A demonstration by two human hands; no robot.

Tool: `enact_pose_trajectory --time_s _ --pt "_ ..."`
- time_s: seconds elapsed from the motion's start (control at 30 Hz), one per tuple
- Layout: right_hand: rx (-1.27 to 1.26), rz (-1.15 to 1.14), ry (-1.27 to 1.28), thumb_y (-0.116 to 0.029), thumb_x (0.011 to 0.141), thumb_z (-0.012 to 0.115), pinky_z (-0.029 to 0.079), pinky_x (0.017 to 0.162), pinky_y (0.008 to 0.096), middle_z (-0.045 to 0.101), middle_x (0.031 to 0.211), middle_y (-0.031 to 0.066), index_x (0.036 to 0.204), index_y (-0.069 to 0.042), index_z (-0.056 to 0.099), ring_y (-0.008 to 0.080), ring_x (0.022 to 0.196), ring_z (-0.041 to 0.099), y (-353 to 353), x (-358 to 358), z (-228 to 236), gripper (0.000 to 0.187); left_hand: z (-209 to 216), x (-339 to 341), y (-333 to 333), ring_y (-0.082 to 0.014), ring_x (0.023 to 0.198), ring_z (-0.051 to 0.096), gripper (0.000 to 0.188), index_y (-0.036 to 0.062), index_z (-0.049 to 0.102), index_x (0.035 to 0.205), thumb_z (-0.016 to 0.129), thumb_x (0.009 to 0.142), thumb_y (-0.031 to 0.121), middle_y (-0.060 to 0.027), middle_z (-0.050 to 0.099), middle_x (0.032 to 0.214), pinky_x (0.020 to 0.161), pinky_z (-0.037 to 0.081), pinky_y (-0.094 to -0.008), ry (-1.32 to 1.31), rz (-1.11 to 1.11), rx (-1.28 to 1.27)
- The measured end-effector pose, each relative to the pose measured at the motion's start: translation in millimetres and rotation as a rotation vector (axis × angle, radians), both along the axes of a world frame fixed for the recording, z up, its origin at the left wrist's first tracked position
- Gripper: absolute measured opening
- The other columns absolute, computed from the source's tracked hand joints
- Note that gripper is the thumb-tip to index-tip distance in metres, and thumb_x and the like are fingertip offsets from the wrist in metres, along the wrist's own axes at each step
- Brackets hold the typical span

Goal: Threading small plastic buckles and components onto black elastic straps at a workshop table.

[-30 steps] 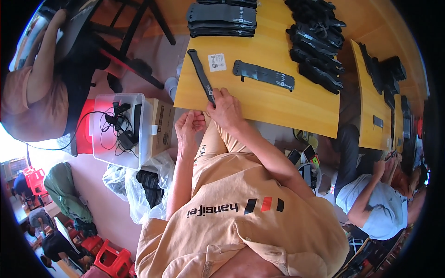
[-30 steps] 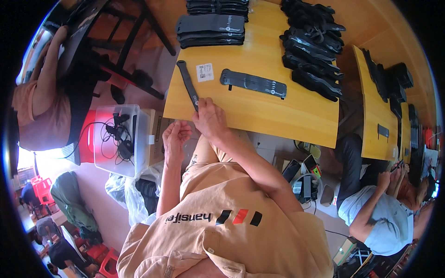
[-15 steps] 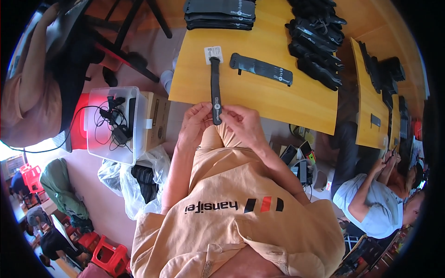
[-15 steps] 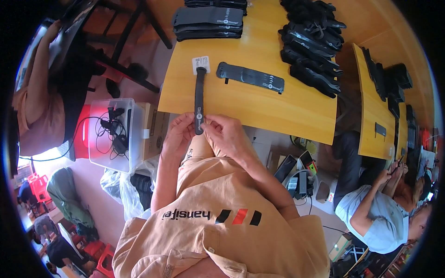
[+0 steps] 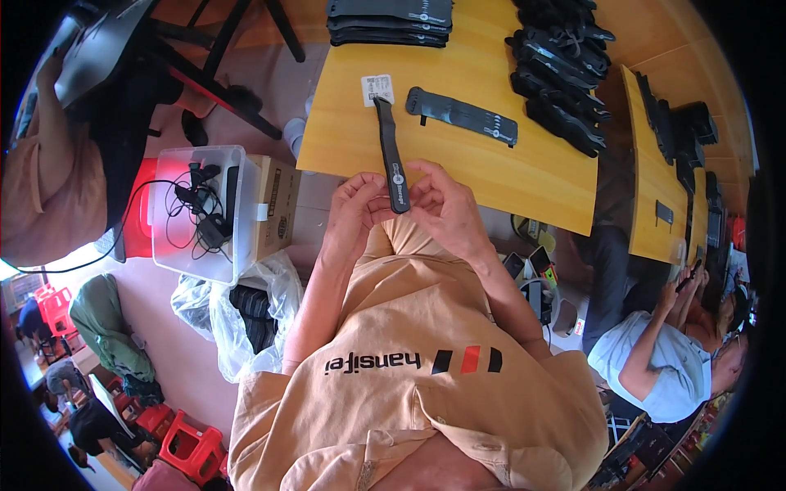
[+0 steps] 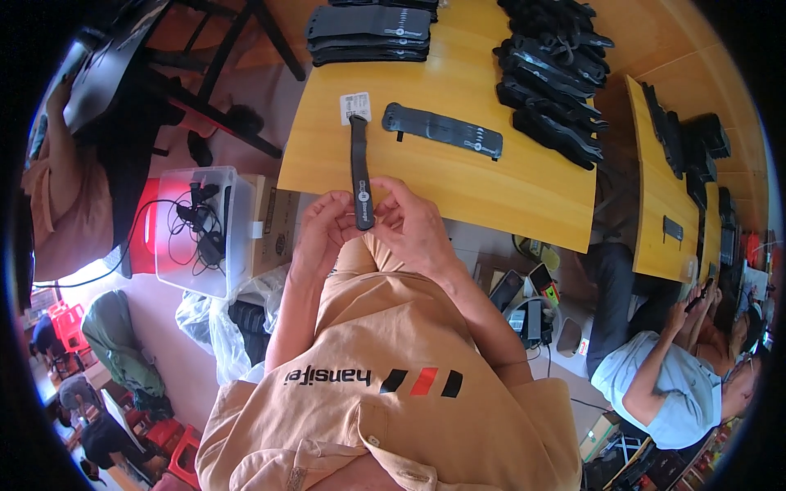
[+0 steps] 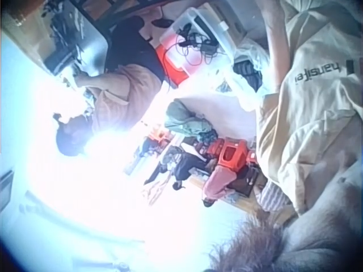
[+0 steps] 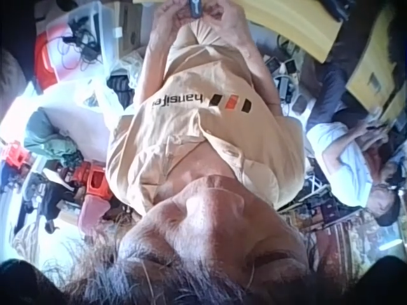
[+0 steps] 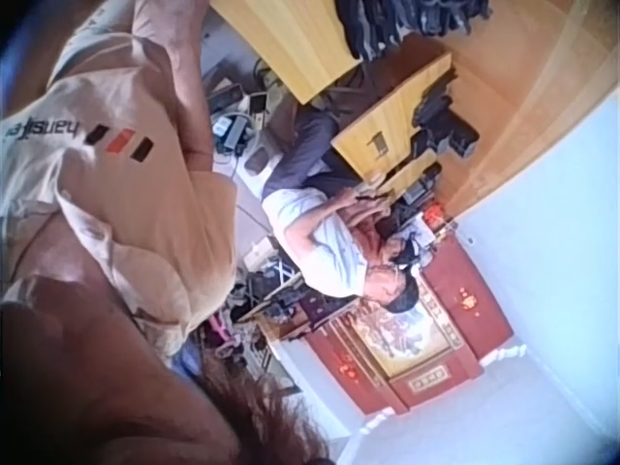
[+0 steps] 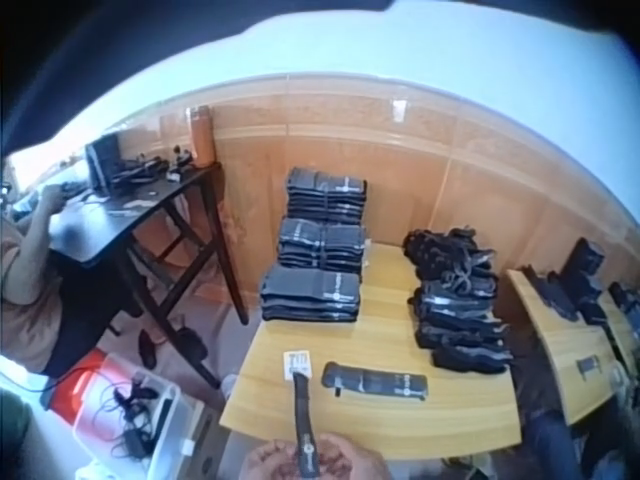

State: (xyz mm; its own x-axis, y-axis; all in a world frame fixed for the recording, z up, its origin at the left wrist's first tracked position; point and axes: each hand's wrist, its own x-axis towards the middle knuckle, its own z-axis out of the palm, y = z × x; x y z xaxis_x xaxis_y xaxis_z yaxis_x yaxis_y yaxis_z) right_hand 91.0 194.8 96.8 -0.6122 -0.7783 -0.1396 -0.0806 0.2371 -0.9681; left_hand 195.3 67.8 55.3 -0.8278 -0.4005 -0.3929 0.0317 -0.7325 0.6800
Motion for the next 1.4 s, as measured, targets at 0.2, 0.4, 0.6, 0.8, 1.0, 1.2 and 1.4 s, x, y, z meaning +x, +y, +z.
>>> enact_pose_trajectory --time_s 0.2,0.4,0.6,0.8,1.0,1.2,1.4 --pt "-0.102 0.092 0.463 0.001 0.068 0.069 0.051 0.065 0.029 0.055 0.088 0.0101 0.105 -0.002 0.06 0.0225 0.074 0.061 4.9 3.3 -2.1 0.038 -4.1 0.0 2.7 -0.0142 0.075 0.065 0.013 0.0029 0.055 0.097 0.053 0.09 0.013 -0.0083 0.064 0.089 0.065 0.055 -0.0235 0.03 -0.021 0.009" --pt "-0.284 0.008 0.432 0.001 0.069 0.069 0.051 0.068 0.0279 0.056 0.092 0.0106 0.102 -0.002 0.064 0.0213 0.081 0.06 5.1 8.6 -10.4 0.033 9.3 4.0 10.1 -0.011 0.086 0.061 0.021 0.0016 0.055 0.109 0.053 0.09 0.012 -0.0061 0.062 0.1 0.072 0.052 -0.0225 0.218 -0.109 0.37" --pt "-0.348 -0.045 0.326 0.003 0.071 0.066 0.05 0.071 0.026 0.057 0.095 0.0107 0.101 0.0 0.065 0.0189 0.085 0.06 9.6 8.1 -0.8 0.03 23.0 4.3 18.6 -0.0116 0.087 0.061 0.023 0.0 0.054 0.11 0.053 0.091 0.012 -0.0079 0.062 0.102 0.073 0.052 -0.0224 0.235 -0.02 0.309" --pt "-0.329 0.0 0.485 0.004 0.071 0.064 0.05 0.065 0.0272 0.059 0.088 0.0107 0.094 0.001 0.067 0.0205 0.076 0.061 14.9 -2.4 14.8 0.023 40.8 5.2 18.1 -0.0167 0.081 0.066 0.023 -0.0033 0.054 0.107 0.054 0.09 0.011 -0.0122 0.064 0.091 0.07 0.055 -0.0228 0.119 0.003 0.037" --pt "-0.243 0.133 0.545 0.003 0.071 0.064 0.049 0.061 0.0295 0.061 0.082 0.0117 0.088 0.001 0.066 0.0241 0.071 0.061 16.9 -12.4 30.7 0.018 43.2 4.9 22.3 -0.0146 0.078 0.065 0.024 -0.0039 0.054 0.108 0.055 0.088 0.01 -0.0106 0.064 0.091 0.071 0.055 -0.0235 0.044 -0.003 -0.151" --pt "-0.225 0.197 0.571 0.002 0.071 0.065 0.05 0.06 0.0308 0.061 0.082 0.0116 0.086 0.001 0.065 0.0253 0.069 0.061 17.6 -16.0 32.3 0.015 45.2 3.9 24.1 -0.0133 0.078 0.063 0.025 -0.0038 0.054 0.105 0.061 0.085 0.009 -0.0094 0.063 0.091 0.072 0.054 -0.0257 -0.013 0.019 -0.234" --pt "-0.186 0.214 0.512 0.001 0.072 0.064 0.05 0.059 0.0306 0.061 0.08 0.0115 0.085 0.001 0.065 0.0253 0.067 0.061 16.6 -17.8 31.5 0.014 45.7 4.2 24.4 -0.0133 0.078 0.062 0.024 -0.0042 0.054 0.103 0.063 0.083 0.006 -0.0091 0.062 0.088 0.071 0.055 -0.0259 -0.009 0.034 -0.305"
